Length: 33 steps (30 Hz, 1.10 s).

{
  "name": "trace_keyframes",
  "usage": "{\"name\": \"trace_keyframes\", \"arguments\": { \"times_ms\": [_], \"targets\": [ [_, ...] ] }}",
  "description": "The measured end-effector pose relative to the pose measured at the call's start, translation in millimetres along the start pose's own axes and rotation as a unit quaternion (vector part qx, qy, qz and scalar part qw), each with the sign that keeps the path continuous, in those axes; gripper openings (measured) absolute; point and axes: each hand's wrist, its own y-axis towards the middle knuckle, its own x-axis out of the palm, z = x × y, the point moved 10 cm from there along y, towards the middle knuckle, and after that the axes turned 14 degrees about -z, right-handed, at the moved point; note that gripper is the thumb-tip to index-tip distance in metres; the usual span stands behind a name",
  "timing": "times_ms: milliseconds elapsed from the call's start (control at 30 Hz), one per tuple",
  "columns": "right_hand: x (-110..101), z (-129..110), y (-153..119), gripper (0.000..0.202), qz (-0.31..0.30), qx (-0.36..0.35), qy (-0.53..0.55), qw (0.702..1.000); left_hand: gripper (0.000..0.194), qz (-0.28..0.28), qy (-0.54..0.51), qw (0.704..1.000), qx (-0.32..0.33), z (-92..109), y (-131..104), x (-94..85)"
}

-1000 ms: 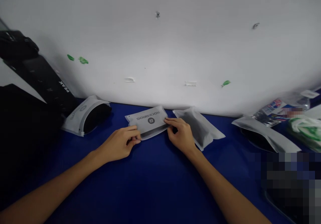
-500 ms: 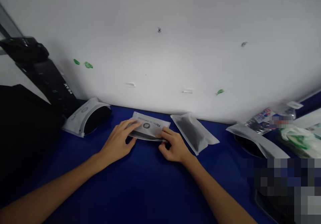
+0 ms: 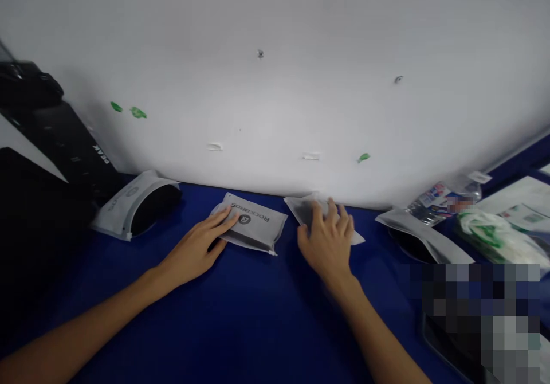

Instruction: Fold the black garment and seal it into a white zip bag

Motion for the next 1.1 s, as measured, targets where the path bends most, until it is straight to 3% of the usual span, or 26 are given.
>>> {"name": "trace_keyframes", "arguments": {
  "times_ms": [67, 133, 367, 567, 733, 800, 900, 1100],
  "targets": [
    [21.2, 27.6, 2.8, 0.072, -0.079, 0.067, -0.009, 0.995, 0.064, -0.005, -0.005, 1.000, 0.000, 1.0, 0.0, -0.6],
    [35.0, 41.4, 3.6, 0.076, -0.127, 0.084, -0.011, 0.988, 0.064, -0.013, -0.007, 1.000, -0.003, 1.0, 0.3, -0.5],
    [27.5, 40.4, 7.3, 0.084, -0.156, 0.080, -0.057, 0.983, 0.065, -0.015, -0.007, 1.000, -0.009, -1.8, 1.5, -0.9],
    [17.3, 37.7, 9.4, 0.077, -0.125, 0.064, -0.078, 0.987, 0.061, -0.004, -0.021, 1.000, -0.001, -1.4, 0.6, -2.6],
    [13.8, 39.7, 16.9, 0.078, -0.108, 0.067, -0.047, 0.991, 0.044, 0.063, 0.023, 0.997, 0.025, 6.9, -2.4, -18.3],
    [16.0, 41.9, 19.4, 0.084, -0.119, 0.081, -0.009, 0.989, 0.040, 0.066, 0.039, 0.997, 0.030, 7.6, 1.7, -19.9],
    [19.1, 40.0, 22.1, 0.090, -0.135, 0.082, 0.045, 0.986, 0.039, 0.043, 0.043, 0.997, 0.054, 10.1, 16.1, -16.4],
    [3.7, 50.0, 29.8, 0.068, -0.093, 0.091, 0.106, 0.986, 0.045, -0.020, 0.087, 0.993, 0.082, 27.6, 62.7, -9.7]
  ]
}}
